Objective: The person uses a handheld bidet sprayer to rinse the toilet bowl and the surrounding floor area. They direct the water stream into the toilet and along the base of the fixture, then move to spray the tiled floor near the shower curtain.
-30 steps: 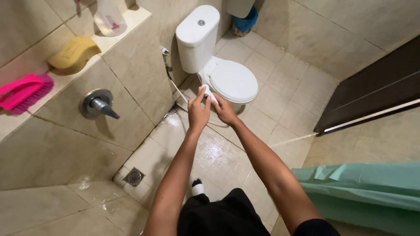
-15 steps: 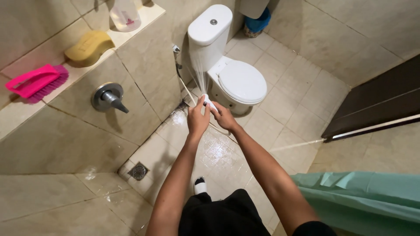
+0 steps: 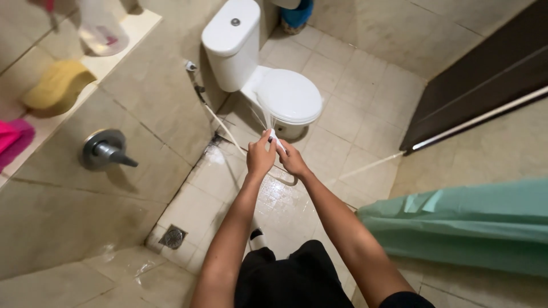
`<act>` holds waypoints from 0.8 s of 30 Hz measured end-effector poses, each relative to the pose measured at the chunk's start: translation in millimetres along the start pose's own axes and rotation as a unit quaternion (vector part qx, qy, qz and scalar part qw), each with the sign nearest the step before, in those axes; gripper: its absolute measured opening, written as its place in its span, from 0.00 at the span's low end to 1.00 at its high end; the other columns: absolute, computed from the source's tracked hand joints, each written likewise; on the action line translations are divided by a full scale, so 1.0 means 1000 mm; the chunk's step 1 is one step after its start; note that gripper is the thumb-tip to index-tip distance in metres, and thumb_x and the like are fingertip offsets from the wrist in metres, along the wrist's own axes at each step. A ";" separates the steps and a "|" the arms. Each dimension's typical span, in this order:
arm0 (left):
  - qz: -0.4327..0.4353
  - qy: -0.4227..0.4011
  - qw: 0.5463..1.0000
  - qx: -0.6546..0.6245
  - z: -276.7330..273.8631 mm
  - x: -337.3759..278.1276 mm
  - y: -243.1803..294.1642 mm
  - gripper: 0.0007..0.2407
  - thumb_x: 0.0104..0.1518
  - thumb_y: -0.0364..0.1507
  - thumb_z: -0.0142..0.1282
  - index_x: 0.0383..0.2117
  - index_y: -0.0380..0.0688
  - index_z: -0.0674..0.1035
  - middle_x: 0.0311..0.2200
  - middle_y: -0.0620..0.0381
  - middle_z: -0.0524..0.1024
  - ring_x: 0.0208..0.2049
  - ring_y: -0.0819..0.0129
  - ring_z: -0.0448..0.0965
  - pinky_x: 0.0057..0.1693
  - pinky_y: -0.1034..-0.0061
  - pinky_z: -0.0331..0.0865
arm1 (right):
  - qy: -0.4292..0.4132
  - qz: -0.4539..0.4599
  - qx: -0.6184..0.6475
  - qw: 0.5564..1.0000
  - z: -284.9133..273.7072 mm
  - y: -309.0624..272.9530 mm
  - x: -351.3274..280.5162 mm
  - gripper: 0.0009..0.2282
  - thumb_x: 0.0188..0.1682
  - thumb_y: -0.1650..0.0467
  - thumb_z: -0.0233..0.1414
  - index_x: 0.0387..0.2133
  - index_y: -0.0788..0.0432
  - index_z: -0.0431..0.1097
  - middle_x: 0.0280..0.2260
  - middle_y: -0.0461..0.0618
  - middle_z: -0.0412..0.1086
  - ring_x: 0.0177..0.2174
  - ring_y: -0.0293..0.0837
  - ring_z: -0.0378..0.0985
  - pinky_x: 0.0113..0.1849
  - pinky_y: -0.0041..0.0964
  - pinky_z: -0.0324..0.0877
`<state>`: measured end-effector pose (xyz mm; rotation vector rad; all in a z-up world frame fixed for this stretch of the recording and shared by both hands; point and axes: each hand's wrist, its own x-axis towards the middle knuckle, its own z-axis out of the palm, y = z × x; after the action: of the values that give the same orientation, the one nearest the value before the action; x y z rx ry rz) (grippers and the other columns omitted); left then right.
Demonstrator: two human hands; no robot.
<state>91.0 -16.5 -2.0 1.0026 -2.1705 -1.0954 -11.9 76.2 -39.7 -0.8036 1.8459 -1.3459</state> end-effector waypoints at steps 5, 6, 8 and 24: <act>0.014 -0.049 0.999 0.002 0.028 0.004 0.007 0.18 0.59 0.36 0.57 0.56 0.52 0.79 0.55 0.53 0.77 0.48 0.42 0.78 0.56 0.59 0.70 | 0.046 0.026 0.028 0.998 -0.019 0.018 -0.011 0.16 0.59 0.63 0.45 0.58 0.52 0.68 0.24 0.41 0.65 0.23 0.32 0.63 0.27 0.31 0.65; 0.025 -0.056 0.998 -0.007 0.036 0.004 0.005 0.17 0.59 0.36 0.57 0.56 0.53 0.79 0.55 0.52 0.77 0.49 0.43 0.78 0.57 0.60 0.71 | 0.057 0.040 0.031 0.997 -0.023 0.020 -0.014 0.15 0.60 0.63 0.45 0.57 0.53 0.69 0.23 0.42 0.64 0.22 0.33 0.62 0.26 0.31 0.64; 0.025 -0.071 0.997 -0.007 0.046 0.004 0.013 0.18 0.59 0.37 0.57 0.56 0.54 0.79 0.55 0.53 0.78 0.50 0.44 0.78 0.57 0.60 0.70 | 0.078 0.051 0.045 0.995 -0.031 0.023 -0.019 0.16 0.59 0.62 0.45 0.57 0.52 0.69 0.24 0.41 0.65 0.22 0.32 0.63 0.25 0.31 0.64; 0.035 -0.130 0.991 -0.006 0.068 0.009 0.046 0.19 0.59 0.37 0.56 0.57 0.54 0.78 0.55 0.54 0.78 0.51 0.46 0.75 0.57 0.59 0.69 | 0.111 0.067 0.142 0.981 -0.054 0.017 -0.034 0.15 0.61 0.62 0.41 0.56 0.53 0.65 0.21 0.39 0.61 0.18 0.32 0.59 0.19 0.29 0.54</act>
<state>19.9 26.0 -0.4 0.8091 -2.3793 -1.2639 -39.1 136.9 -38.5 -0.3875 1.7820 -1.6153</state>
